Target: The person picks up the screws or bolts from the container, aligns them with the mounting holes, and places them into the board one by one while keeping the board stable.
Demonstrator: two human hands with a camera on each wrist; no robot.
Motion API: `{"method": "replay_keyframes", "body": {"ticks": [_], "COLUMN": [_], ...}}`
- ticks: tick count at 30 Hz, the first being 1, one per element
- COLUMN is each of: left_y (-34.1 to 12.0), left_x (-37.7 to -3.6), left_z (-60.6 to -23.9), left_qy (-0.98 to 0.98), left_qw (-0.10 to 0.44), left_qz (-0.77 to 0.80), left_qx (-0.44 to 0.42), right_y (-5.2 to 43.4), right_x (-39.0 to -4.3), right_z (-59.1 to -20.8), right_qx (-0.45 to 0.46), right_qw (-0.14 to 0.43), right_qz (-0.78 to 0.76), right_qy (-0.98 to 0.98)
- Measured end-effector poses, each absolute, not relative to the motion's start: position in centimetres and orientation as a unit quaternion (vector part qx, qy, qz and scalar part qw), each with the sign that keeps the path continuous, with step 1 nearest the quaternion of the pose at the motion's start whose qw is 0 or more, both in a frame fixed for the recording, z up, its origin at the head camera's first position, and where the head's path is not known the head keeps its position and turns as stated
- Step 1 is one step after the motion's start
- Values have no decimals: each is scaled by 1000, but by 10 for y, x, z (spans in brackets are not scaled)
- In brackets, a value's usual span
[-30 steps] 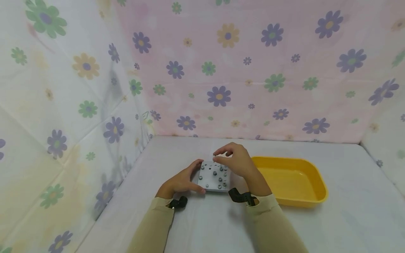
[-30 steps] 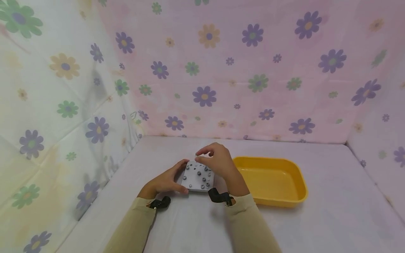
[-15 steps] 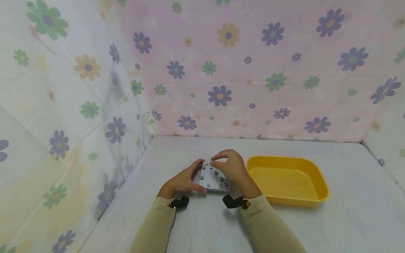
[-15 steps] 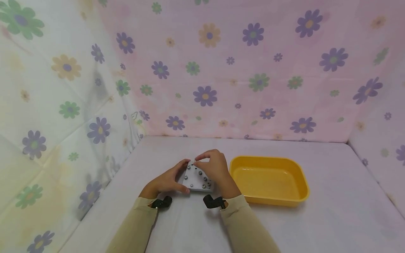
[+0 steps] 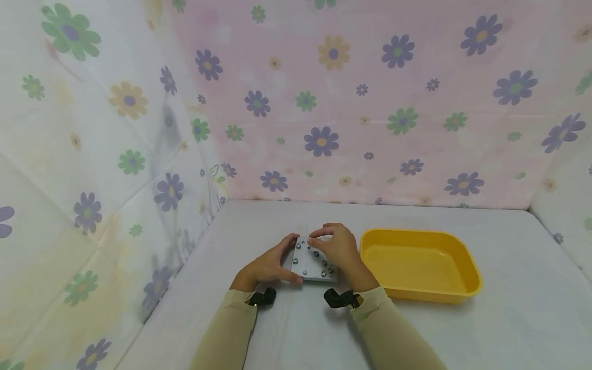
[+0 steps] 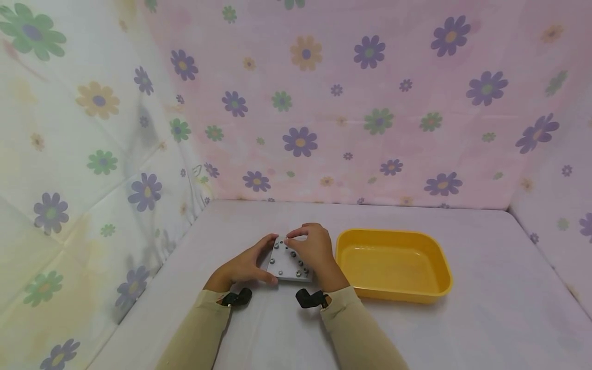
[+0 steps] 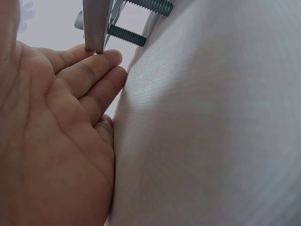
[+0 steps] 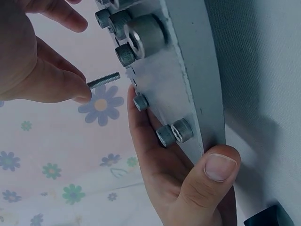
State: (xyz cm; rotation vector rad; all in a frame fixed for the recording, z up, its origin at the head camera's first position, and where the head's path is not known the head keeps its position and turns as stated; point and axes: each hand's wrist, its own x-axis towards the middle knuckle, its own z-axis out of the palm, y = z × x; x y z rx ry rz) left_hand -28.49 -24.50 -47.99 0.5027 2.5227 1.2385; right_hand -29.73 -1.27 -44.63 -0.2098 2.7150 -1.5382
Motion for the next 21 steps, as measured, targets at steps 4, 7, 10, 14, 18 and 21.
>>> {"method": "replay_keyframes", "body": {"ticks": [4,7,10,14,18,21], "left_y": [-245,-245,-245,-245,-245,-245], "left_x": [-285,-286,-286,-286,-285,-285], "left_z": [-480,-480,-480,-481,-480,-480], "left_qy": [876,877,878,879,878,878], "left_qw": [144,144,143,143,145,147], "left_qz": [426,424,421,420,425,425], "left_qx": [173,174,176,173,168,166], "right_y": [-13,-14,-14,-15,-15,-16], "right_x": [-298,-298,-298,-298,-298,-298], "right_z": [-448,-449,-450,-451,-452,-453], "right_qx": [-67,-68,-65,-60,-65,-67], "right_qw": [7,8,9,9,7,7], "right_qz": [-490,-488,-488,-489,-488,-486], "right_qy": [869,870,870,870,870,871]}}
